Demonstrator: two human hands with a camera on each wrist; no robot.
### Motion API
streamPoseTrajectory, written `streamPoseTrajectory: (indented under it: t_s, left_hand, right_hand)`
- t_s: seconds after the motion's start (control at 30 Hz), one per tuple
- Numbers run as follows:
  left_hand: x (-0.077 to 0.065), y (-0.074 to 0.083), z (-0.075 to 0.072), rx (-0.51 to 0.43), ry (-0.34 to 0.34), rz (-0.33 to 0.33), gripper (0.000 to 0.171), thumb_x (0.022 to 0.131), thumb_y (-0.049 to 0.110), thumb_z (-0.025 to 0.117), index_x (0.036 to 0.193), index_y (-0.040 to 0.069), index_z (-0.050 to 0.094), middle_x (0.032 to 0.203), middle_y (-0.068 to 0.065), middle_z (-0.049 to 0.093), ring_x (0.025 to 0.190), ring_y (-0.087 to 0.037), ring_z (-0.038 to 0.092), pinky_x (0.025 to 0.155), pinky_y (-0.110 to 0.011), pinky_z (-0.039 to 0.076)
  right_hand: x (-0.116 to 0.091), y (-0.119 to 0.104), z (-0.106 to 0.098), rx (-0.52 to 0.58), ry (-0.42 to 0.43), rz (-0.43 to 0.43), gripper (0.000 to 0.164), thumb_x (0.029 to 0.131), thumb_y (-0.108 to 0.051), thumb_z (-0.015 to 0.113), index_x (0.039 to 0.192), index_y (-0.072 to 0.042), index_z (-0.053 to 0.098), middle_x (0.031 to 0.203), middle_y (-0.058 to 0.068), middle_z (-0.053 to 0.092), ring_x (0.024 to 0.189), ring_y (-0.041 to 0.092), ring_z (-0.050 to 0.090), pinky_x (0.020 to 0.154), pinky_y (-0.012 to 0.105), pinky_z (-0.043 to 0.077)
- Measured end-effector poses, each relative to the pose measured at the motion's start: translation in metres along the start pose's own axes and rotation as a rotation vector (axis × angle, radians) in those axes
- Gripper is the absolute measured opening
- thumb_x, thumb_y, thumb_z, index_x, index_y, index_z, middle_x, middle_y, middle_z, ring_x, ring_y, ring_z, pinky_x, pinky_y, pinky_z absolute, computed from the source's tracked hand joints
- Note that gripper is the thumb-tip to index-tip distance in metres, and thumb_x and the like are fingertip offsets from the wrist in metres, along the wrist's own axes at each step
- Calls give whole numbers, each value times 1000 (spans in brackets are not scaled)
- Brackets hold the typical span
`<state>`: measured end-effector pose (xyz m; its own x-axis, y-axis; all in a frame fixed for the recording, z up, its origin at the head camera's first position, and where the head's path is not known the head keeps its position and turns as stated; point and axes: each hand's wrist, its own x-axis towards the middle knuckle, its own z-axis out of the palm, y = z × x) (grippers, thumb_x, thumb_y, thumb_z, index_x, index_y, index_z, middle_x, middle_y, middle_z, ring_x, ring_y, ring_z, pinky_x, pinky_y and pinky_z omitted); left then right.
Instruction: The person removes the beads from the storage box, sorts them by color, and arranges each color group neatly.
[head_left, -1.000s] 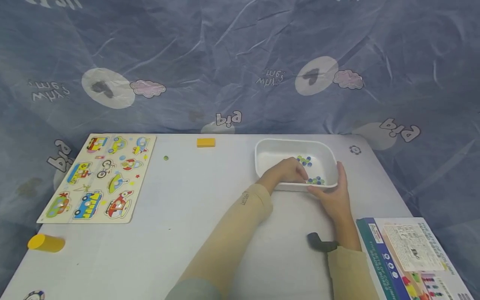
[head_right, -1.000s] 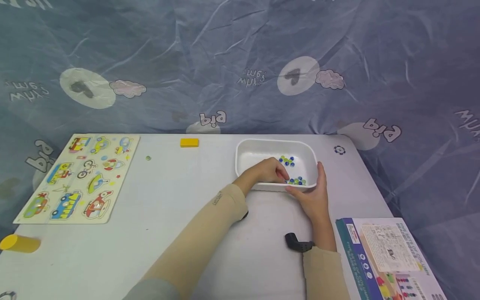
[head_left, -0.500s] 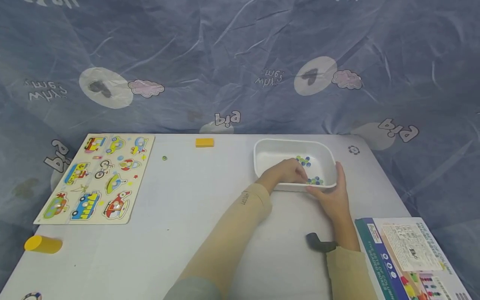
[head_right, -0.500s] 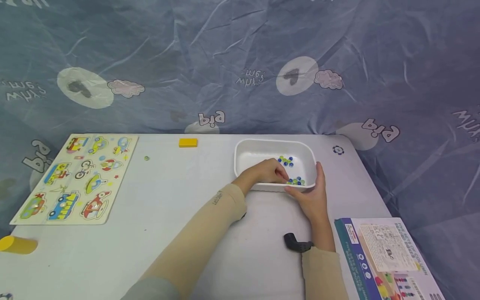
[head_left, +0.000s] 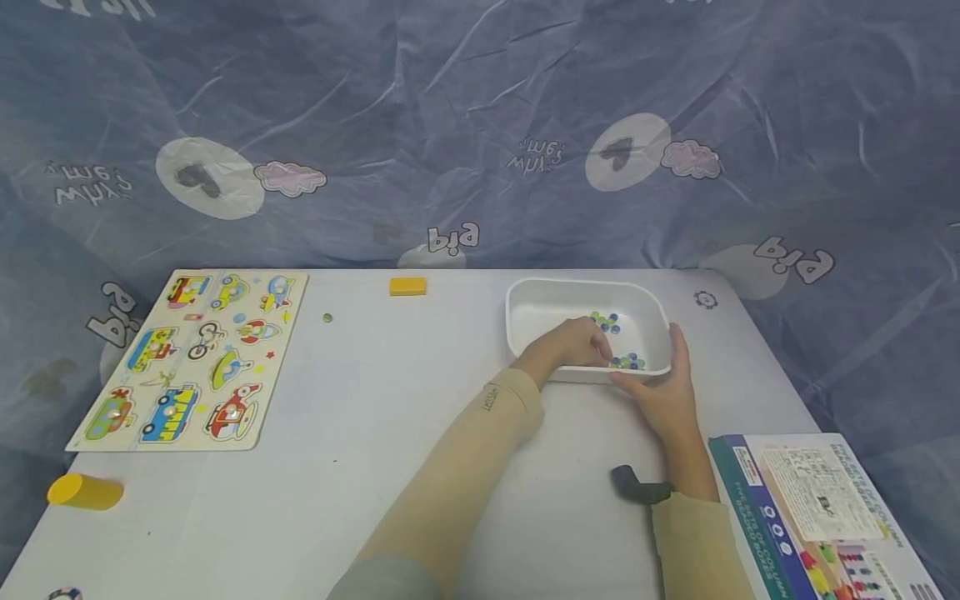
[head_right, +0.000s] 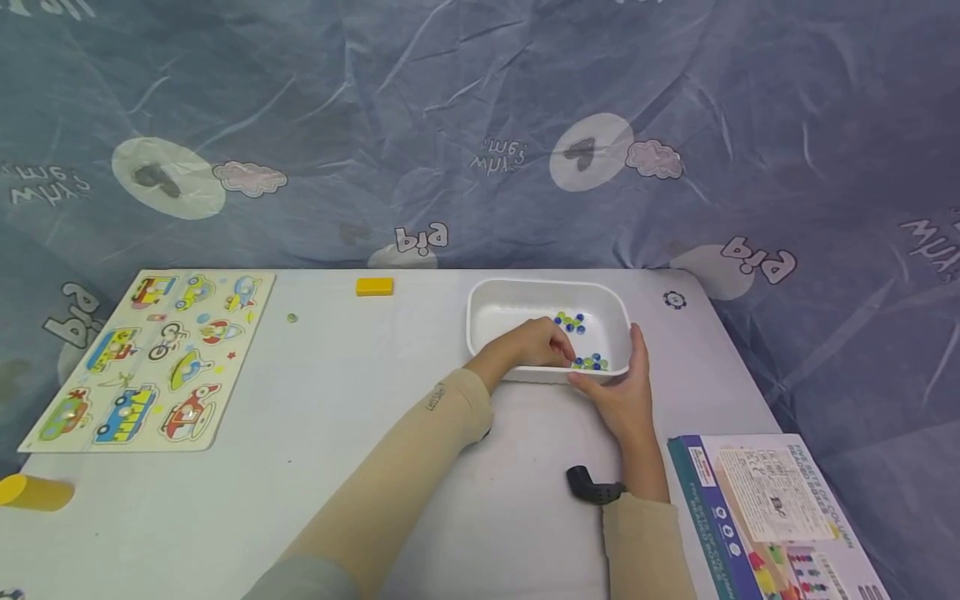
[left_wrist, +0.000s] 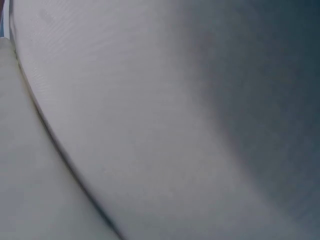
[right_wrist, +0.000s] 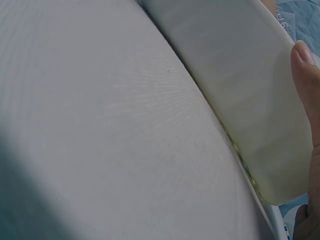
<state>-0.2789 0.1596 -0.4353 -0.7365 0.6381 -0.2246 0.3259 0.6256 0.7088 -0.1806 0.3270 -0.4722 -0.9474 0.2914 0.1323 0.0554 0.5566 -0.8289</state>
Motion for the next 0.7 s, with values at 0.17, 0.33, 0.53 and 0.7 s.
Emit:
streamPoseTrajectory:
  t_s: [0.17, 0.33, 0.53, 0.7]
  left_hand:
    - [-1, 0, -1, 18, 7, 3, 13, 84, 23, 69, 96, 23, 73, 100, 8, 72, 101, -10, 63, 93, -29, 48]
    - [-1, 0, -1, 19, 3, -8, 13, 83, 20, 70, 95, 23, 73, 100, 8, 72, 102, -10, 62, 94, -29, 48]
    - [-3, 1, -4, 3, 41, 28, 12, 85, 23, 68, 97, 21, 71, 103, 8, 69, 104, -10, 61, 94, -27, 47]
    - [-11, 7, -16, -107, 125, 85, 17, 89, 27, 65, 104, 19, 66, 101, 8, 66, 96, -6, 61, 86, -20, 48]
  right_hand:
    - [0, -1, 1, -4, -4, 5, 118, 68, -39, 84, 150, -37, 0, 160, -7, 9, 147, 26, 16, 117, 52, 17]
    - [-1, 0, 2, -4, -4, 8, 118, 68, -39, 84, 150, -38, -1, 160, -8, 8, 147, 25, 15, 117, 52, 17]
    - [0, 1, 1, 7, -12, 6, 118, 68, -38, 84, 150, -38, -1, 159, -8, 8, 147, 25, 15, 117, 52, 16]
    - [1, 2, -1, 0, -13, -2, 118, 68, -38, 84, 150, -36, -2, 160, -7, 7, 148, 23, 13, 118, 50, 13]
